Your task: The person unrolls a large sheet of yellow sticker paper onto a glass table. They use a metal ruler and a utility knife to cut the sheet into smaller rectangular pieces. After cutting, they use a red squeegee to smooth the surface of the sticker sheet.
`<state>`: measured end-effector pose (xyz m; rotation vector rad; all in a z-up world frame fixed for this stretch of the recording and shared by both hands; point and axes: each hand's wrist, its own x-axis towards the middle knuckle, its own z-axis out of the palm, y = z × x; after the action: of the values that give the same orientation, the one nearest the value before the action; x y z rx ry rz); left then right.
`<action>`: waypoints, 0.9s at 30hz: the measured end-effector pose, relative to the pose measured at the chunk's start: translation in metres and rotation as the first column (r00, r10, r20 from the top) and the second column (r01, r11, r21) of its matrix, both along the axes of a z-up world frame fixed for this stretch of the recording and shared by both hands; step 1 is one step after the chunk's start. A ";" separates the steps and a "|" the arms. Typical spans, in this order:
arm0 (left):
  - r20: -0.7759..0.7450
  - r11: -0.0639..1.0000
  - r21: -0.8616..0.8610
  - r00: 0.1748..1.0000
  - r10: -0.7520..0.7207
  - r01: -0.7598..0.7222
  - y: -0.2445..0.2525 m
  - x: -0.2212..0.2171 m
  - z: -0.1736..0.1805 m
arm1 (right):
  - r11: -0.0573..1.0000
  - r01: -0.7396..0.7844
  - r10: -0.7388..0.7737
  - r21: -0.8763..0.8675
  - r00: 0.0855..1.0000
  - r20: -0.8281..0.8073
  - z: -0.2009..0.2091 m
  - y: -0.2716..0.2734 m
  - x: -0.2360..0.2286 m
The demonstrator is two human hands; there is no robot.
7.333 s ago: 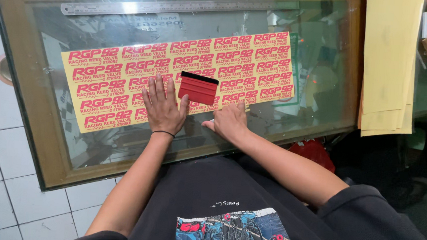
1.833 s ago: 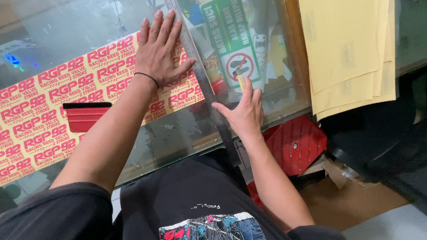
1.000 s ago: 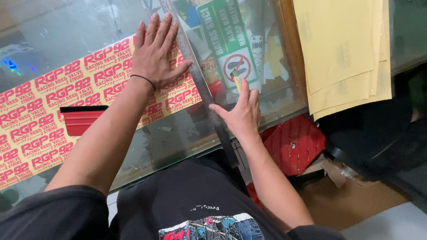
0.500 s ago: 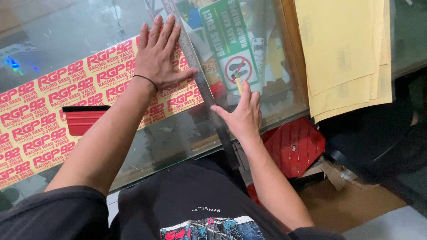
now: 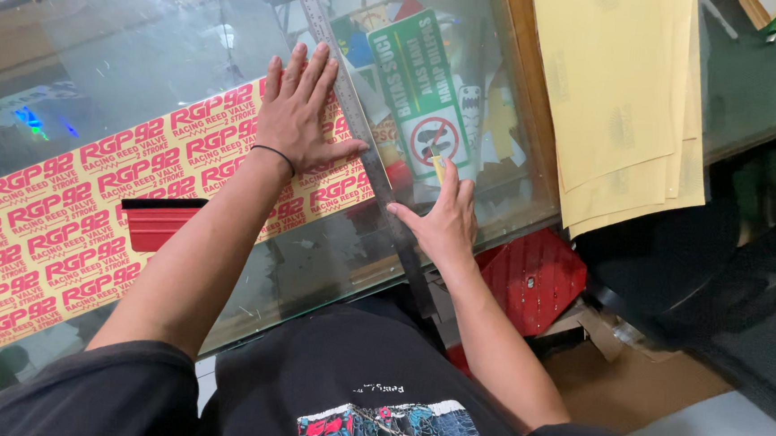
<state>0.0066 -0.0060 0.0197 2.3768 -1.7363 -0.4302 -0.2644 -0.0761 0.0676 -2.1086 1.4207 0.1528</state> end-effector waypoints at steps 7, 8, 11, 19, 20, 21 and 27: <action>0.016 0.999 0.045 1.000 0.006 -0.007 -0.005 -0.003 0.000 | 1.000 -0.012 0.012 -0.007 1.000 -0.011 0.003 -0.003 0.001; 0.037 0.997 0.076 0.999 0.015 -0.018 -0.006 -0.004 0.002 | 0.997 0.024 -0.024 0.070 1.000 0.008 0.009 -0.006 0.002; 0.074 0.992 0.121 0.997 0.024 -0.033 -0.007 -0.006 0.004 | 0.980 0.098 -0.120 0.173 0.985 0.121 0.011 -0.016 0.000; 0.110 0.992 0.112 0.993 0.038 -0.050 -0.009 -0.005 -0.005 | 0.983 -0.113 0.027 0.147 0.872 0.488 0.010 -0.034 0.063; 0.123 0.994 0.095 0.992 0.037 -0.049 -0.009 -0.005 -0.010 | 0.980 -0.157 0.083 0.124 0.883 0.462 0.006 -0.036 0.075; 0.137 0.996 0.078 0.990 0.037 -0.048 -0.009 -0.005 -0.016 | 0.974 -0.201 0.138 0.103 0.890 0.435 0.003 -0.038 0.087; 0.053 0.986 0.147 0.996 0.069 -0.076 -0.009 -0.008 0.002 | 0.946 -0.244 0.319 -0.215 0.822 0.472 -0.073 -0.061 0.129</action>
<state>-0.0013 -0.0154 0.0221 2.5645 -1.6853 -0.5130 -0.1349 -0.1369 -0.0052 -2.2482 0.8252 -0.3776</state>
